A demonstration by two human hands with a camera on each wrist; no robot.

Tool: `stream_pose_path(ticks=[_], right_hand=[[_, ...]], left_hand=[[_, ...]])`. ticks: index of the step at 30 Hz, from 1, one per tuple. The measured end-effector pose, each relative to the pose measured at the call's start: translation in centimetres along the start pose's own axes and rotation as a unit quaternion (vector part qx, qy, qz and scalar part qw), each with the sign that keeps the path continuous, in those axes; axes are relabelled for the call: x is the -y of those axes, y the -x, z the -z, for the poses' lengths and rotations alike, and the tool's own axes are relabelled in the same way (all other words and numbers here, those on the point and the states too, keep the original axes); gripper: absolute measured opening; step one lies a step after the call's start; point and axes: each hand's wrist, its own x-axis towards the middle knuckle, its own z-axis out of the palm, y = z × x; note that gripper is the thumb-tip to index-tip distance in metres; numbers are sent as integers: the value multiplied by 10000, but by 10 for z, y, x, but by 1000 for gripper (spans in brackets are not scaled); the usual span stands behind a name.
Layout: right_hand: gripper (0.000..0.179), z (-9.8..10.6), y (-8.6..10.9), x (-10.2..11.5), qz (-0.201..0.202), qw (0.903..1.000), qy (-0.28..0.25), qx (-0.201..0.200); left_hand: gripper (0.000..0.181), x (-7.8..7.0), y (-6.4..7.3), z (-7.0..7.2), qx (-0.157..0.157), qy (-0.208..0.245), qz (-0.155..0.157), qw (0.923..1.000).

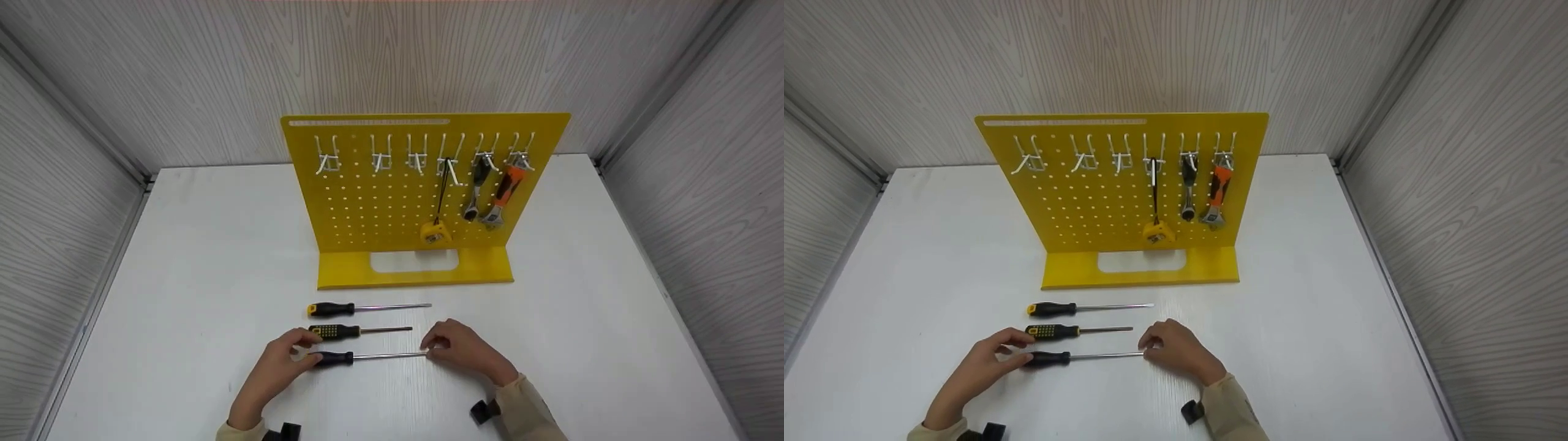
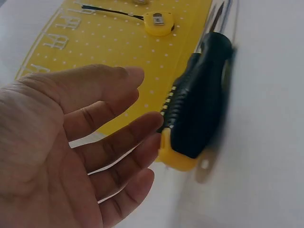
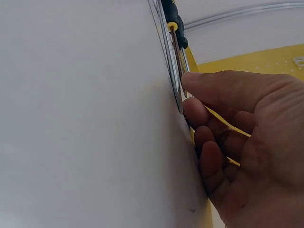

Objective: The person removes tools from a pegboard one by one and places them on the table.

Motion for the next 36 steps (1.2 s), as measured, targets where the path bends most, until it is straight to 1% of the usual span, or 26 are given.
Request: stream_pose_path(ticks=[6, 8, 10, 13, 17, 20, 24, 26, 28, 31, 33, 36], right_hand=[[11, 5, -2, -3, -241, 9984, -496, 115], [12, 8, -3, -2, -329, 9976, -585, 137], [15, 12, -5, -2, -329, 9976, -599, 103], [20, 20, -6, -2, -297, 9976, -617, -133], [27, 29, -8, -3, -401, 9930, -888, -666], [35, 35, -12, -2, -724, 9838, -1213, -1100], [43, 43, -20, -1, -1130, 9638, -1726, -1687], [46, 48, -25, 0, -1157, 9534, -1990, -1949], [48, 52, -29, 1, -1078, 9459, -2176, -2153], [50, 56, -34, 1, -994, 9394, -2328, -2313], [52, 57, -37, 1, -976, 9372, -2401, -2333], [57, 56, -43, 1, -951, 9317, -2644, -2302]], left_hand=[[19, -17, -9, 6, -214, 199, -450, 9986], [19, -25, -16, 8, -248, 247, -611, 9975], [20, -35, -24, 9, -295, 355, -744, 9962], [22, -53, -37, 8, -381, 570, -923, 9934], [27, -76, -55, 5, -570, 790, -1245, 9874], [32, -91, -68, 2, -668, 994, -1549, 9806], [37, -106, -82, -4, -739, 1360, -1820, 9710], [39, -113, -90, -8, -780, 1515, -1920, 9665], [40, -119, -97, -14, -819, 1660, -1988, 9624], [42, -130, -107, -23, -819, 1810, -2075, 9578], [43, -137, -112, -29, -771, 1858, -2081, 9572], [45, -146, -119, -37, -638, 1904, -2056, 9578]])
